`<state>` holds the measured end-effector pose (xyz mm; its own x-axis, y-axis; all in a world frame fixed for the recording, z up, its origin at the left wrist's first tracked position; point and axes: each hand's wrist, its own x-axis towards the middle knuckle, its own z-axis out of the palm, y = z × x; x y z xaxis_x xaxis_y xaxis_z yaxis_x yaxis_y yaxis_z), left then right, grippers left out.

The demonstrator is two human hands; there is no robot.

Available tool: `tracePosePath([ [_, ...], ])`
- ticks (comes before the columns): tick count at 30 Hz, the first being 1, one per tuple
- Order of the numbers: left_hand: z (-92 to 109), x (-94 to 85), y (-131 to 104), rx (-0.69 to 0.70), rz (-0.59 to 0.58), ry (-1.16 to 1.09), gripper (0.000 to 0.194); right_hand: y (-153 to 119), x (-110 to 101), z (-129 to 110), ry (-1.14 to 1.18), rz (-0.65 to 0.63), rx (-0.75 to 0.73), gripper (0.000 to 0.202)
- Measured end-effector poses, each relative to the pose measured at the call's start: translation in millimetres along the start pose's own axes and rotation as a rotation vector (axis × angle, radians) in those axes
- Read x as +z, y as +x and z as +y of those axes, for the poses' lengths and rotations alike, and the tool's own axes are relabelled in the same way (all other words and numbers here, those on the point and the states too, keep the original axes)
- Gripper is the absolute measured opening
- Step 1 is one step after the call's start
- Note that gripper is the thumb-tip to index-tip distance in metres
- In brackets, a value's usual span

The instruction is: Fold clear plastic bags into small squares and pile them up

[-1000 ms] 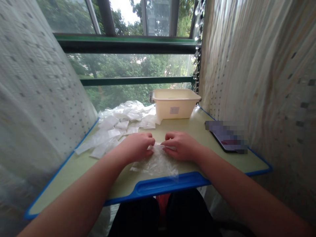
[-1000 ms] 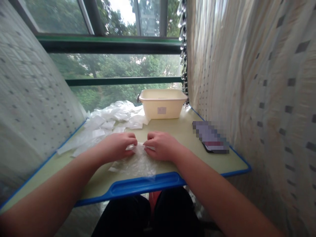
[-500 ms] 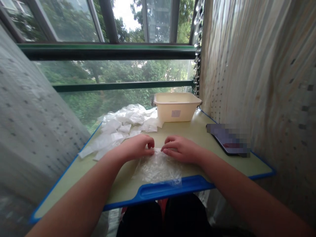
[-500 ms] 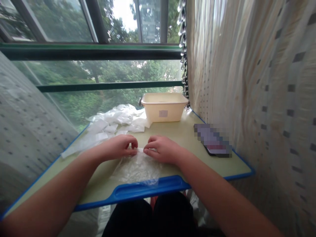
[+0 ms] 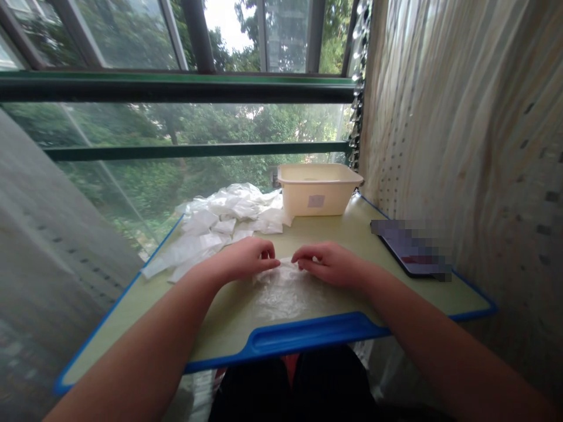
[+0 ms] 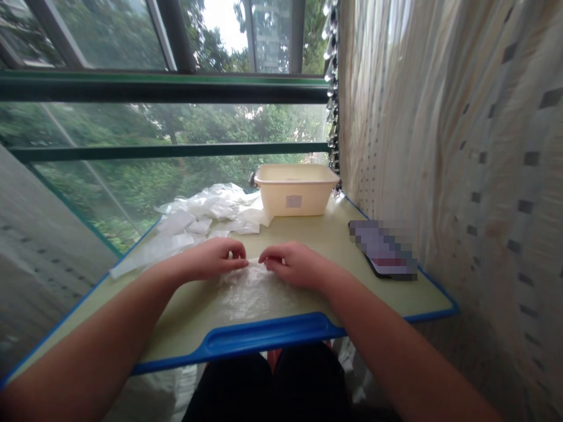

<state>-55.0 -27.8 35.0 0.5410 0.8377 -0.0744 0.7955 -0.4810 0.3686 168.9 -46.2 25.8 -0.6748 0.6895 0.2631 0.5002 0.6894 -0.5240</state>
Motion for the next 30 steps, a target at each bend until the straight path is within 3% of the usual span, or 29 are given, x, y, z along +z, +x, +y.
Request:
tracePosePath([
  [4,-1,-3.2,-2,-0.001,-0.056,-0.043,0.041,2,4,10,-0.073,0.161,0.093,0.021],
  [11,0,-5.3,-5,-0.024,-0.084,-0.019,0.053,0,-2,20,-0.166,0.034,0.127,0.041],
  [15,-1,-4.6,-5,-0.027,-0.11,-0.003,0.053,-2,-5,18,-0.153,-0.052,0.124,0.042],
  [22,0,-5.0,-5,0.002,-0.124,0.065,0.027,0,-1,16,-0.126,-0.074,0.147,0.028],
  [26,3,-4.6,-5,0.047,0.005,0.061,0.014,1,0,17,-0.126,0.007,0.131,0.013],
  [30,0,-0.8,-1,0.066,0.076,0.048,0.01,2,2,21,-0.184,0.071,0.09,0.016],
])
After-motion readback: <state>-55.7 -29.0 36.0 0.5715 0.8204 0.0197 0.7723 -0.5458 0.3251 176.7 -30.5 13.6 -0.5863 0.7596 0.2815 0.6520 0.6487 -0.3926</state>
